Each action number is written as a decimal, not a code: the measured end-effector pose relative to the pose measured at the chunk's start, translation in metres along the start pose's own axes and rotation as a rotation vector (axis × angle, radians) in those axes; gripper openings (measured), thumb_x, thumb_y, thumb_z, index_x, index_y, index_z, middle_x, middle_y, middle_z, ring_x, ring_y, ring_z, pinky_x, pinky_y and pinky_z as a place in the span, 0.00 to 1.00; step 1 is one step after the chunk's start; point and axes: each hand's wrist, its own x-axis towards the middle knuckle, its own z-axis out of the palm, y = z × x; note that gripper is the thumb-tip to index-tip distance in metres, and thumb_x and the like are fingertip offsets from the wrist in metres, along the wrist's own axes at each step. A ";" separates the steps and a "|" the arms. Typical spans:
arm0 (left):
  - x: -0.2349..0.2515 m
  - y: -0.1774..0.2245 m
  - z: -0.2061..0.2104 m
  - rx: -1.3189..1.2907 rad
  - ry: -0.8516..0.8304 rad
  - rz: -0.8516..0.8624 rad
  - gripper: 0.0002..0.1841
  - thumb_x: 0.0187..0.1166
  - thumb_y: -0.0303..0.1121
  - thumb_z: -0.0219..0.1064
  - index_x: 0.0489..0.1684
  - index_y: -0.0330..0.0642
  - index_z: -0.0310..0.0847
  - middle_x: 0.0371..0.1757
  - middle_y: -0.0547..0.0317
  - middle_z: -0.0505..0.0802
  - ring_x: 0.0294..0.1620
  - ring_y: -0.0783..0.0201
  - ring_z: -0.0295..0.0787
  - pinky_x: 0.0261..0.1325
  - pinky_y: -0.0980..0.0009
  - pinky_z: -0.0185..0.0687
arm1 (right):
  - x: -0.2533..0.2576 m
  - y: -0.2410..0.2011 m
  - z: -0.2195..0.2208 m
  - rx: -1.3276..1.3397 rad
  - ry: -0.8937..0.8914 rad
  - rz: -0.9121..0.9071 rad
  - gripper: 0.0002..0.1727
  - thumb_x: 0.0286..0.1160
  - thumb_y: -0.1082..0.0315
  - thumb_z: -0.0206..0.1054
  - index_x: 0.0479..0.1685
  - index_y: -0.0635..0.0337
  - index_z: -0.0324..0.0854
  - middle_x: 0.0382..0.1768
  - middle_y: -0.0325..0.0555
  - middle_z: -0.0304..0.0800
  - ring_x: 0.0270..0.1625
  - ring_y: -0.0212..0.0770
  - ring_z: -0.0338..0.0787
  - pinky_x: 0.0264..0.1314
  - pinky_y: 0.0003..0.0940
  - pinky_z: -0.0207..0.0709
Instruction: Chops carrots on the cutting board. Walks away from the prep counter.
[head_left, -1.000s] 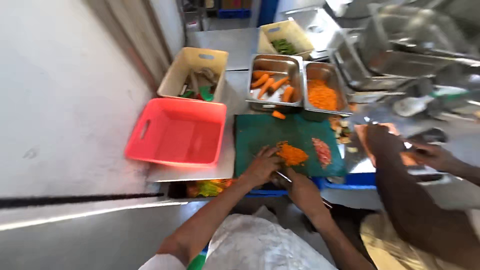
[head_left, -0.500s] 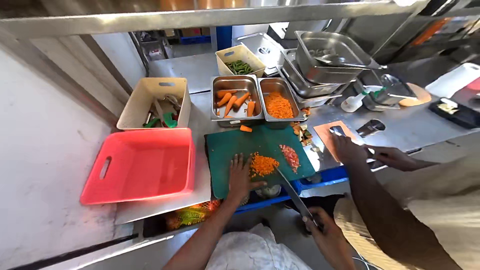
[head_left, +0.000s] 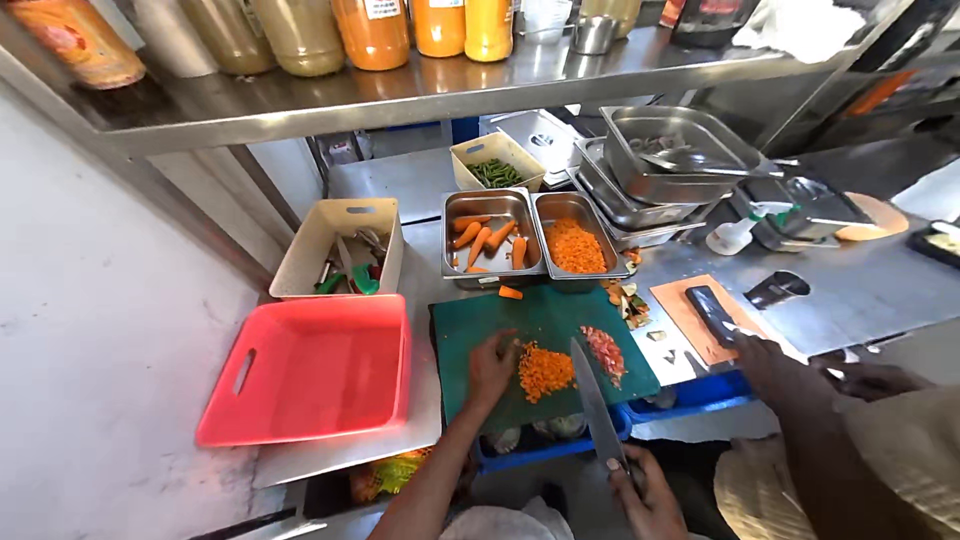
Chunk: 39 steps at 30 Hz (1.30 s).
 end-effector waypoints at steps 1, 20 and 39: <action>0.003 0.003 -0.009 0.034 0.005 -0.042 0.20 0.86 0.49 0.64 0.72 0.58 0.85 0.31 0.57 0.93 0.28 0.60 0.88 0.41 0.56 0.88 | 0.000 -0.002 0.003 -0.007 -0.015 0.006 0.20 0.85 0.65 0.64 0.71 0.63 0.73 0.32 0.47 0.89 0.29 0.42 0.89 0.32 0.41 0.86; 0.086 0.064 -0.028 0.316 -0.109 0.164 0.16 0.86 0.34 0.65 0.68 0.41 0.83 0.65 0.42 0.89 0.68 0.44 0.86 0.71 0.46 0.82 | 0.068 -0.052 0.076 -0.627 -0.517 0.002 0.22 0.91 0.55 0.54 0.75 0.54 0.75 0.47 0.57 0.92 0.50 0.57 0.94 0.57 0.60 0.85; -0.056 -0.063 -0.026 0.111 -0.006 0.170 0.12 0.78 0.45 0.75 0.51 0.52 0.94 0.59 0.63 0.91 0.59 0.69 0.89 0.64 0.68 0.89 | 0.061 -0.048 0.065 -0.723 -0.354 -0.010 0.21 0.88 0.57 0.56 0.73 0.57 0.72 0.39 0.53 0.91 0.43 0.55 0.94 0.49 0.55 0.87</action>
